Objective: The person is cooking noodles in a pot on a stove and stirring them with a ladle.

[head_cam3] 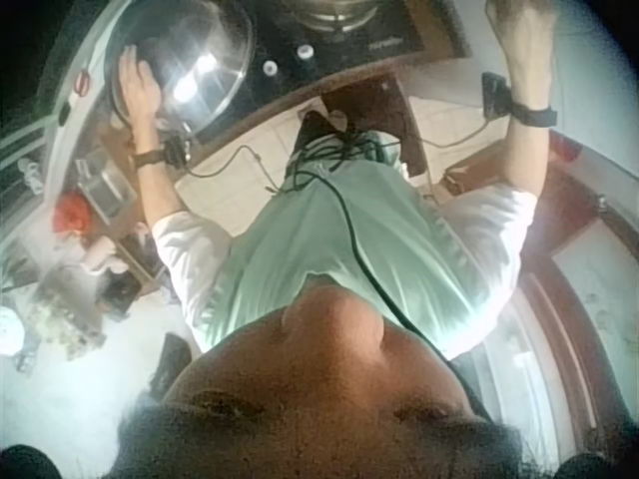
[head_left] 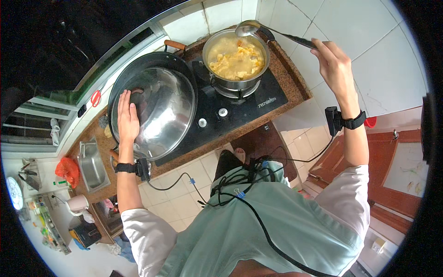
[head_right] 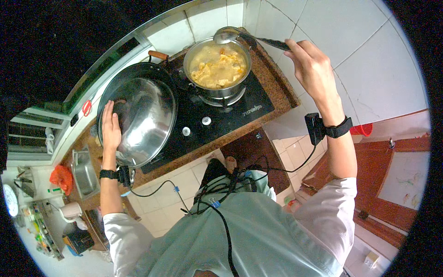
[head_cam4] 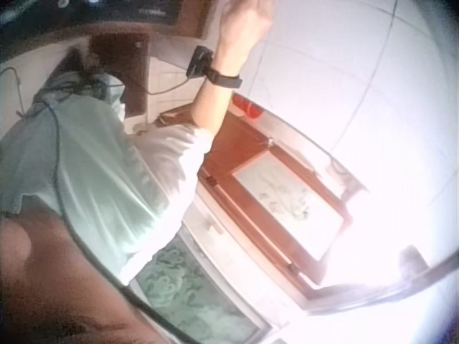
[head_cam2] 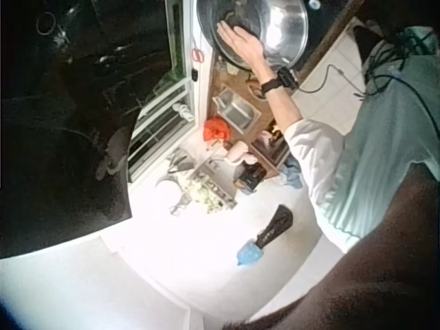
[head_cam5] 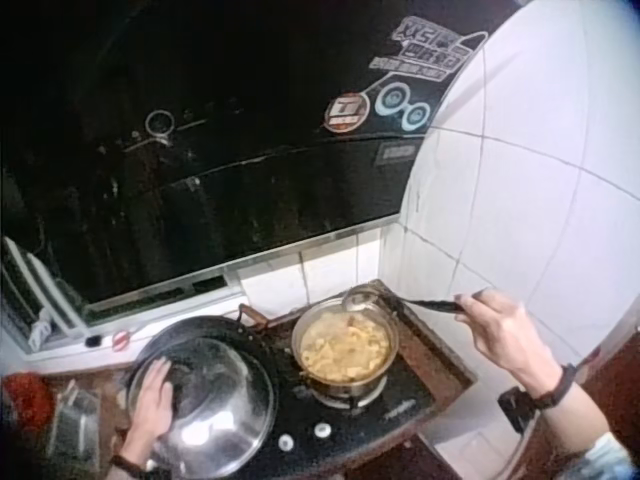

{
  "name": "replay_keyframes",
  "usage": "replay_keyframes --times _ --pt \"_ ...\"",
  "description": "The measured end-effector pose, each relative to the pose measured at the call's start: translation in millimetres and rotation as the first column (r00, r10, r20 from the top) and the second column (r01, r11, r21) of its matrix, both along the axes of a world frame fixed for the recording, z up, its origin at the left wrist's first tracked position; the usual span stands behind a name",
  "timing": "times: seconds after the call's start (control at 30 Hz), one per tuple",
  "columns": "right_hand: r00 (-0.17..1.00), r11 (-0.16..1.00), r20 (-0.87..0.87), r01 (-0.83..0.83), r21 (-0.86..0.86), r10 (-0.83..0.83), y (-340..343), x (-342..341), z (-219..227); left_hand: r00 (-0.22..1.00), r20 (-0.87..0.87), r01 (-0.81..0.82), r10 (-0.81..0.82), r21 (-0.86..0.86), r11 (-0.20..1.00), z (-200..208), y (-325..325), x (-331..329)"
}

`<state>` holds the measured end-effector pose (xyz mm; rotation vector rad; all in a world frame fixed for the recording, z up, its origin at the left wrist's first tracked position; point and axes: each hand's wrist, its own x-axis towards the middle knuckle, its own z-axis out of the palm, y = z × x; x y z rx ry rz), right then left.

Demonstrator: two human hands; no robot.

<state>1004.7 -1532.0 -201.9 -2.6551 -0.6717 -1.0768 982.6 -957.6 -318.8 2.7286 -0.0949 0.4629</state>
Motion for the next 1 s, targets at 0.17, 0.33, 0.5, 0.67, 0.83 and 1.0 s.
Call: replay_keyframes --times 0.17,0.33,0.5,0.67,0.83,1.0 --pt "0.999 0.999 -0.013 0.036 -0.002 -0.036 -4.2 -7.4 -7.0 1.0 0.011 0.006 -0.006 0.005 1.0 -0.4 -2.7 0.3" --pt "0.999 0.999 -0.012 0.046 0.007 -0.046 -5.9 -7.7 -8.7 1.0 0.012 -0.002 0.001 0.015 1.0 -1.7 -1.2 1.0" --pt "0.998 0.998 -0.014 0.054 0.042 -0.053 -4.0 -8.7 -8.7 1.0 0.014 0.003 -0.003 0.02 1.0 -2.3 0.3 1.0" --pt "1.0 0.999 0.01 0.023 0.028 -0.023 -5.1 -5.8 -11.0 1.0 0.018 0.007 -0.007 0.013 1.0 -0.4 -0.2 0.4" --pt "1.0 1.0 -0.014 0.018 0.025 -0.018 -5.2 -5.5 -14.9 1.0 0.021 0.0 -0.001 0.006 1.0 -1.8 -1.4 1.0" --pt "0.999 0.999 -0.027 0.028 0.041 -0.027 -5.9 -5.2 -16.3 1.0 0.028 0.005 -0.005 0.015 1.0 -1.3 -2.1 1.3"
